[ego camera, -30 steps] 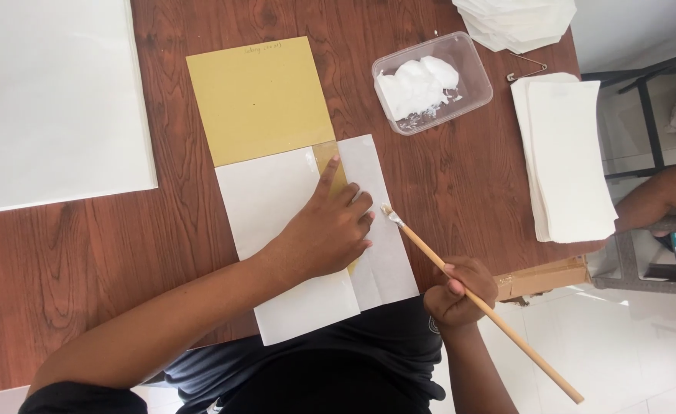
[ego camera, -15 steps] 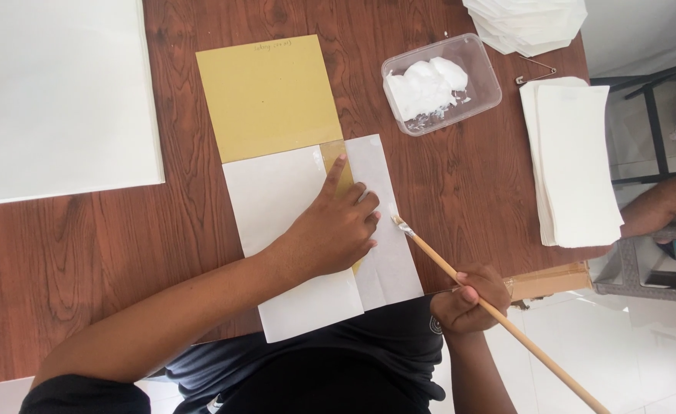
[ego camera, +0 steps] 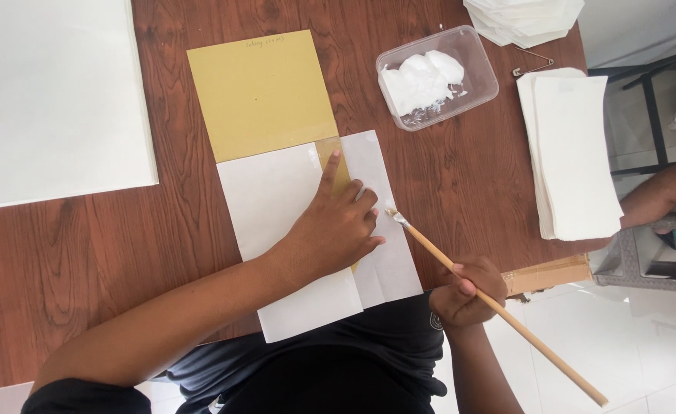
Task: Manually assembling a paper bag by applying glue with a brush and folding the paper into shape.
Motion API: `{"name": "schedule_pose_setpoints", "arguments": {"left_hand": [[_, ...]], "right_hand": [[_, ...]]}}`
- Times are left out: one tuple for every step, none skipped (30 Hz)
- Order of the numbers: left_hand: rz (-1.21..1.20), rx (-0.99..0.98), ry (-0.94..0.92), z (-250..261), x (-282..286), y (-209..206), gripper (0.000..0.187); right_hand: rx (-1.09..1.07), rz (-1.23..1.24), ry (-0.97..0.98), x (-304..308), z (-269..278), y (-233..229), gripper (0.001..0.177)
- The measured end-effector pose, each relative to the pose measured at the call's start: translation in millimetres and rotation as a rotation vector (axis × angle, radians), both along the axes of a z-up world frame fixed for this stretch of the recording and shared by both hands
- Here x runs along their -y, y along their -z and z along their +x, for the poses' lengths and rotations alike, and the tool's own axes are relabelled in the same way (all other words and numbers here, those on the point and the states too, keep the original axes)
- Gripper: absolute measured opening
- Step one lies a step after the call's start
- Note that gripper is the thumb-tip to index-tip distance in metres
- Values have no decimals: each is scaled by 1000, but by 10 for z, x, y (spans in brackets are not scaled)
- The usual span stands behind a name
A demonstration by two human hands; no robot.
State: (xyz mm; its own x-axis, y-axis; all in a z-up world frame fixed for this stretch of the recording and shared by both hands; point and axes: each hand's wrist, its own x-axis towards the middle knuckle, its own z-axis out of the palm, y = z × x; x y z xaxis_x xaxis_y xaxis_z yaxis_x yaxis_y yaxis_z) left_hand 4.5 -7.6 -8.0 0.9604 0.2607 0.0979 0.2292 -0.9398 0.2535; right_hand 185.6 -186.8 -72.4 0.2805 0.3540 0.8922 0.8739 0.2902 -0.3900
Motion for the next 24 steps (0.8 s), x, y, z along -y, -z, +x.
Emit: {"name": "schedule_pose_setpoints", "arguments": {"left_hand": [[-2,-3,1,-1,5,-1,35],[-3,8,-3,-5,9,-1,34],[0,22,-11,-4,3,-2,33],[0,21,-14,-3,0,-4,33],[10,23,-15,3,4,-9,33],[20,24,-15,12,10,-15,32],[21,26,-11,16,8,-12,32],[21,25,-9,20,8,-9,31],[21,23,-12,12,9,-5,31],[22,23,-12,11,6,-5,31],[30,24,-9,10,10,-4,30],[39,25,-6,9,12,-2,29],[39,26,-8,17,7,9,29],[39,21,-8,24,3,19,29],[38,17,-7,29,2,29,29],[38,18,-9,17,17,26,29],[39,18,-7,18,17,21,28],[39,19,-6,19,17,14,28],[41,20,-8,16,17,20,28],[44,11,-6,13,17,26,28],[44,2,-2,12,24,31,28],[45,3,-1,9,29,35,28],[43,8,-1,12,23,35,28],[41,13,0,15,16,34,28]], "right_hand": [[-3,-2,1,16,27,50,41],[-9,42,3,30,51,101,40],[-12,89,2,26,89,152,38],[-13,89,-1,48,95,149,38],[-27,72,-14,83,104,140,38],[-41,55,-27,120,116,129,37],[-40,56,-23,71,92,88,37],[-44,41,-35,22,67,48,37],[-49,26,-52,-32,39,10,38],[-50,27,-52,-56,46,-4,38],[-47,18,-56,-68,51,-22,36],[-43,9,-60,-81,54,-39,36],[-43,9,-63,-56,72,-32,36],[-75,26,-57,-31,88,-25,36],[-108,41,-51,0,102,-21,37],[-107,41,-53,-41,77,-146,37],[-125,8,-3,-97,64,-272,37],[-143,-25,46,-152,51,-400,38],[-141,-23,43,-180,243,-352,38],[339,-71,360,-208,436,-305,22],[822,-125,668,-223,626,-261,45],[823,-124,669,-455,630,-371,45],[288,-76,370,-694,637,-484,23],[-239,-26,55,-932,646,-600,34]]}}
